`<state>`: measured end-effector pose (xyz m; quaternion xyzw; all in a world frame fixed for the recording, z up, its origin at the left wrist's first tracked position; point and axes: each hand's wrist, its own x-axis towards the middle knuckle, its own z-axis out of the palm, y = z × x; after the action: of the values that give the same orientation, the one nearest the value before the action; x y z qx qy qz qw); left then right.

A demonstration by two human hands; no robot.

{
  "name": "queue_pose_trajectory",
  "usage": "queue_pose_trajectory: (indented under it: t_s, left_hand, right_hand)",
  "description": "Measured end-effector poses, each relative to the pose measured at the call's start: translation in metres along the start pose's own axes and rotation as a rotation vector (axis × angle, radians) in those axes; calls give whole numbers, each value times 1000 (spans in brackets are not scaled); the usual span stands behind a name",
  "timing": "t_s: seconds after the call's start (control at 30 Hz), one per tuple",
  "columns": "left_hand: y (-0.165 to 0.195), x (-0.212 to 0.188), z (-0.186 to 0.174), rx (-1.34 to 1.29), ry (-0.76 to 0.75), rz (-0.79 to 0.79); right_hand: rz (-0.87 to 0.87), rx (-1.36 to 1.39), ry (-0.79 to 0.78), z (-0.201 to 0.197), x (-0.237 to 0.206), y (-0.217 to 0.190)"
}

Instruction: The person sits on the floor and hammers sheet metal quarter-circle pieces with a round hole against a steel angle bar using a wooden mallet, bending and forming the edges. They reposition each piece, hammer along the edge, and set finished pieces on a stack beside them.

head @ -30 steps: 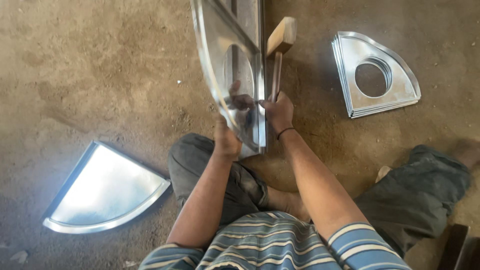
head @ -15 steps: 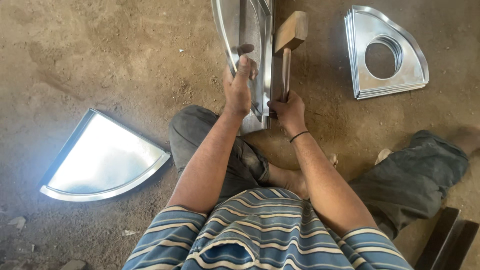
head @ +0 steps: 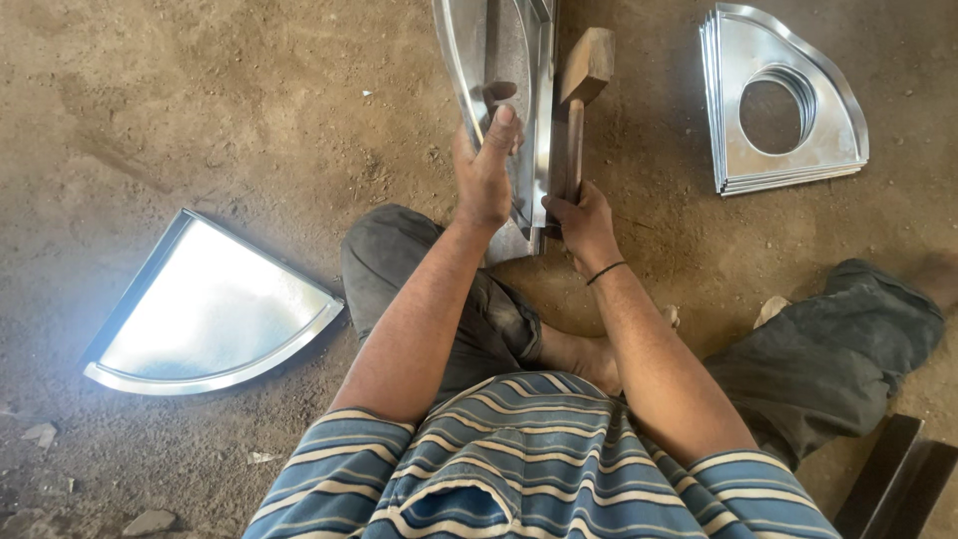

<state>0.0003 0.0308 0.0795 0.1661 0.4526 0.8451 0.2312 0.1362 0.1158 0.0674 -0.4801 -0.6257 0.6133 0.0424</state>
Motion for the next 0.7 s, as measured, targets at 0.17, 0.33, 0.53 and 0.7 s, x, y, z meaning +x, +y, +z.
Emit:
queue_pose_trajectory:
  t_s: [0.17, 0.33, 0.53, 0.7]
  left_hand:
    - [3, -1, -1, 51, 31, 5]
    - [6, -3, 1, 102, 28, 16]
    - [9, -4, 4, 108, 5, 19]
    - [9, -3, 5, 172, 21, 41]
  right_hand:
    - [-30, -136, 59, -13, -53, 15]
    - [-95, 252, -25, -65, -124, 10]
    - [-847, 485, 16, -89, -173, 25]
    - [62, 257, -76, -45, -136, 90]
